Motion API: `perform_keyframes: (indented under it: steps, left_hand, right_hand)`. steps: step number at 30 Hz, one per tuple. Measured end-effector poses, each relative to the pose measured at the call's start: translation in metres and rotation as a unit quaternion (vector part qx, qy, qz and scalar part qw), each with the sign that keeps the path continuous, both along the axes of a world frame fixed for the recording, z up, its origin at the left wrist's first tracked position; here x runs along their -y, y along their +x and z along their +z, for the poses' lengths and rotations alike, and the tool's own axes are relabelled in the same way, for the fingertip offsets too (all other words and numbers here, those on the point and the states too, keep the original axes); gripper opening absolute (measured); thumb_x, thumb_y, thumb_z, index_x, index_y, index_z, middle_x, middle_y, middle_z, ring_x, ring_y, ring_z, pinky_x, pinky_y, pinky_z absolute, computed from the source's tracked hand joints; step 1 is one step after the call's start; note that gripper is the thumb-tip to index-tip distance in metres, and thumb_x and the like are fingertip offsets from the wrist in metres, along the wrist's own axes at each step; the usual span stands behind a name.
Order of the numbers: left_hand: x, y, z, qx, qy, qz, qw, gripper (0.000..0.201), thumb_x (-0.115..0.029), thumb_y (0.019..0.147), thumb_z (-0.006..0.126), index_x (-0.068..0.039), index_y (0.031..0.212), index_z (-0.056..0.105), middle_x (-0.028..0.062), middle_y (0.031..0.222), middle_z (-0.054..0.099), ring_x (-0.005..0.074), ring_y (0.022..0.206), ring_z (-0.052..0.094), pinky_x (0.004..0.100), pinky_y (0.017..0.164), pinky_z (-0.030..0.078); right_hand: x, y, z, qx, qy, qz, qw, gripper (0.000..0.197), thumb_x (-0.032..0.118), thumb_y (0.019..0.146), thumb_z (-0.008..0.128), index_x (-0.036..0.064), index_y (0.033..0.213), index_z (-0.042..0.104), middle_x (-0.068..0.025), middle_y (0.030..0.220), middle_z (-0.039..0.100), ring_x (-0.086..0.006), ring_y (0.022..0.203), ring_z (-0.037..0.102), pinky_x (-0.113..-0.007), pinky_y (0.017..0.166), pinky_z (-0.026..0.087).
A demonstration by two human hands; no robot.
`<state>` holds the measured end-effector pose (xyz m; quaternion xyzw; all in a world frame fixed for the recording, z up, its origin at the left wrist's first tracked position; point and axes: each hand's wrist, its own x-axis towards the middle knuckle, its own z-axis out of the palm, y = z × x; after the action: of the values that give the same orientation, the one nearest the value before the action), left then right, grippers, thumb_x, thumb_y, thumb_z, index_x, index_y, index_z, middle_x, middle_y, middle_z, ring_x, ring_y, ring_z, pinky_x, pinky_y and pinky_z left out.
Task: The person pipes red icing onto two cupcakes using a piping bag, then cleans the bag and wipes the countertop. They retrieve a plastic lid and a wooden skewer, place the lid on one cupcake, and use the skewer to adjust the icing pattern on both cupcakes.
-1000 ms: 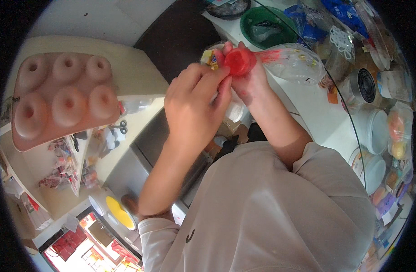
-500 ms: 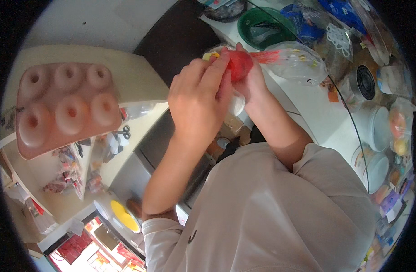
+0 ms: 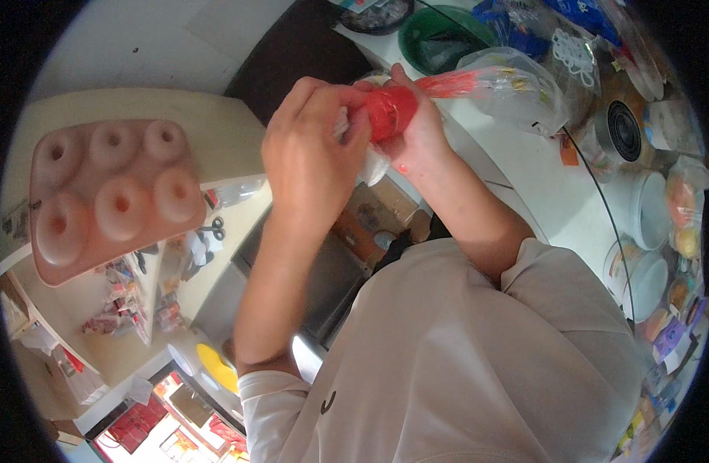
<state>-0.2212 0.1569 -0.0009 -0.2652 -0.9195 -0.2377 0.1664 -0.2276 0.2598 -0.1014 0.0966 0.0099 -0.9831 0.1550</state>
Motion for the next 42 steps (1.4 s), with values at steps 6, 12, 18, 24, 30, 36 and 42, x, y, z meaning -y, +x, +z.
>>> perform_keyframes:
  steps: [6,12,18,24,30,36,42]
  left_hand:
    - [0.013,0.017,0.004,0.068,0.066,-0.004,0.996,0.013,-0.003,0.069,0.064,-0.001,0.078,0.056,0.0104,0.075,0.053,0.0215,0.066,0.055,0.0295,0.06,0.044]
    - [0.033,0.031,0.006,0.157,0.194,0.059,0.967,0.01,0.0,0.074,0.06,0.001,0.079,0.051,0.0056,0.076,0.05,0.0109,0.069,0.048,0.021,0.063,0.04]
    - [0.043,0.039,0.013,0.149,0.209,0.058,0.965,0.01,0.0,0.075,0.059,0.001,0.08,0.05,0.004,0.077,0.05,0.0095,0.07,0.047,0.0201,0.063,0.039]
    - [0.057,0.044,0.012,0.165,0.165,0.053,0.971,0.011,0.0,0.074,0.06,0.0,0.079,0.05,0.0064,0.077,0.052,0.0136,0.069,0.049,0.0222,0.063,0.04]
    - [0.06,0.045,0.015,0.097,0.085,0.033,0.991,0.014,0.001,0.07,0.061,0.0,0.078,0.05,0.0101,0.079,0.054,0.0193,0.07,0.052,0.0258,0.064,0.043]
    - [0.064,0.049,0.022,0.076,0.085,-0.001,0.993,0.014,0.004,0.07,0.061,0.0,0.079,0.051,0.0105,0.08,0.055,0.0196,0.071,0.053,0.0265,0.065,0.044]
    - [0.073,0.057,0.018,0.114,0.08,0.039,0.989,0.014,0.001,0.071,0.062,0.0,0.079,0.051,0.0101,0.08,0.055,0.0195,0.071,0.054,0.0267,0.066,0.044]
  right_hand:
    - [0.0,-0.004,0.002,0.078,0.019,-0.039,0.996,0.036,0.036,0.088,0.046,0.0016,0.1,0.05,-0.0108,0.089,0.061,-0.027,0.09,0.057,-0.04,0.084,0.044]
    - [0.005,-0.012,-0.007,0.115,-0.018,-0.091,0.989,0.024,0.027,0.091,0.043,0.0034,0.092,0.043,-0.0111,0.088,0.06,-0.0258,0.086,0.058,-0.044,0.089,0.042]
    - [0.007,-0.015,-0.005,0.116,-0.023,-0.108,0.987,0.022,0.025,0.092,0.039,0.0035,0.086,0.041,-0.0131,0.086,0.058,-0.0211,0.075,0.06,-0.045,0.094,0.04]
    - [0.014,-0.02,-0.008,0.112,-0.088,-0.101,0.985,0.025,0.026,0.092,0.039,0.0062,0.076,0.04,-0.0143,0.088,0.058,-0.0228,0.076,0.059,-0.045,0.093,0.04]
    - [0.014,-0.015,0.013,0.054,-0.105,-0.094,0.988,0.029,0.032,0.09,0.042,0.0039,0.091,0.051,-0.0141,0.097,0.058,-0.0254,0.093,0.056,-0.047,0.093,0.039]
    - [0.027,-0.019,-0.018,-0.01,-0.182,-0.06,0.982,0.033,0.036,0.089,0.044,0.007,0.075,0.053,-0.0158,0.1,0.059,-0.0295,0.092,0.056,-0.048,0.088,0.042]
    - [0.032,-0.016,-0.018,0.028,-0.171,-0.06,0.983,0.032,0.031,0.088,0.047,0.0092,0.065,0.045,-0.0096,0.078,0.057,-0.0251,0.073,0.056,-0.046,0.082,0.045]
